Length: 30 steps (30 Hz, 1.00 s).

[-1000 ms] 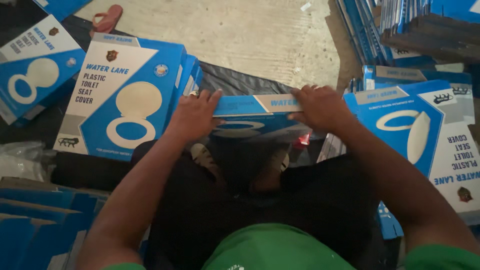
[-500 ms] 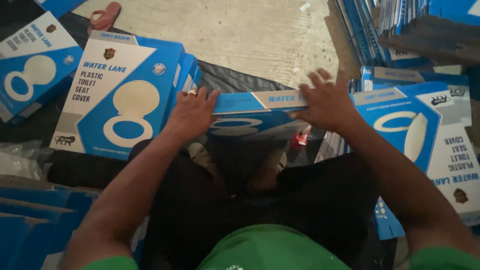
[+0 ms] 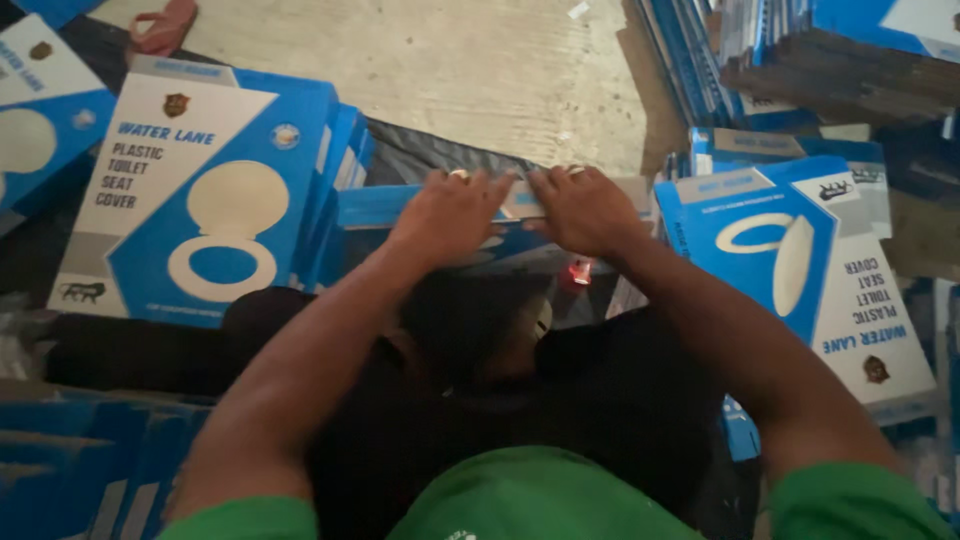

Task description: The person sits on the floor and repeatedly folds flat cardboard boxes into rectangular packages. They use a handheld tape dispenser to seal the boxes and place the finished packages into a stack.

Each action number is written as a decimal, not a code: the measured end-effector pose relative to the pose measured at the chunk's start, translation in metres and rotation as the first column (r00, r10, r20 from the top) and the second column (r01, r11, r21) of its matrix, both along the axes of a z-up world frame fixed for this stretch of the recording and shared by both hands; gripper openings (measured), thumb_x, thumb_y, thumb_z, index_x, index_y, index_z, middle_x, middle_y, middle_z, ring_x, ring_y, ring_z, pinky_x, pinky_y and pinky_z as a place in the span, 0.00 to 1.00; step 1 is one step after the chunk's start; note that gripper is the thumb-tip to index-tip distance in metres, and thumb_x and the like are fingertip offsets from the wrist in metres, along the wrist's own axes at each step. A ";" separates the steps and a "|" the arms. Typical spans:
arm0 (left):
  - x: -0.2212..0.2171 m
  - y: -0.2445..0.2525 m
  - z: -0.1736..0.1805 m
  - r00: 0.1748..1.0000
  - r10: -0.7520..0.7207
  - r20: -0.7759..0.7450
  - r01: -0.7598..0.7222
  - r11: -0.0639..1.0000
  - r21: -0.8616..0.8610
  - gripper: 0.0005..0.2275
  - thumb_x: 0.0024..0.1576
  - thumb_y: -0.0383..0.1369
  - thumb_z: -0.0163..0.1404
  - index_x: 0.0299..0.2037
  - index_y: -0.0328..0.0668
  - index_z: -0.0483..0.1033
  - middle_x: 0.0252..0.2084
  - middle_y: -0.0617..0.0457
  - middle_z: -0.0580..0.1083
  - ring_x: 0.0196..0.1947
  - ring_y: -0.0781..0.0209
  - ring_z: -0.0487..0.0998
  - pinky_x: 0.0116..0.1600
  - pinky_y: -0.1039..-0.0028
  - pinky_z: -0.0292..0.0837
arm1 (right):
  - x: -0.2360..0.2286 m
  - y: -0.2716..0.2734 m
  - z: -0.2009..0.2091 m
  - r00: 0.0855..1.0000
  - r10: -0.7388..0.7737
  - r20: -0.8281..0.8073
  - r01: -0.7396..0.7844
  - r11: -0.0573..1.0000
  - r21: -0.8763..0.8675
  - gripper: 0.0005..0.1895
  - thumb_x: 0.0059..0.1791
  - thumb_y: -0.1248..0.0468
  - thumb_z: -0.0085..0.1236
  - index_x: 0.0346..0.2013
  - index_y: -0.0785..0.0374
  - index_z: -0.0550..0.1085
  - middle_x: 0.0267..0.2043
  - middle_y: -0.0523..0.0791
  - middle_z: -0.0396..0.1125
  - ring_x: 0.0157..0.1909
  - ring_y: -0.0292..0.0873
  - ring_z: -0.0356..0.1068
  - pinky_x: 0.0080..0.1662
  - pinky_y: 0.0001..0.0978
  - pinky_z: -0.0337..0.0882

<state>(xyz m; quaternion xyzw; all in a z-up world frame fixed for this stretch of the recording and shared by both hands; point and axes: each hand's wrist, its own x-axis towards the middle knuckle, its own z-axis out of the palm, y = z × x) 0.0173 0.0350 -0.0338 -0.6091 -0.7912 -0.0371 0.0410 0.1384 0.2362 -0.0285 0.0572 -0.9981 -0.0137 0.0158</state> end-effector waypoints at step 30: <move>0.020 0.033 0.007 0.997 -0.075 0.004 0.074 0.994 0.081 0.25 0.60 0.44 0.50 0.70 0.67 0.64 0.47 0.43 0.73 0.41 0.46 0.79 0.48 0.56 0.69 | 0.054 0.087 -0.027 0.994 -0.082 -0.066 0.030 0.823 -0.567 0.40 0.45 0.64 0.60 0.69 0.73 0.59 0.71 0.60 0.52 0.70 0.64 0.55 0.65 0.50 0.60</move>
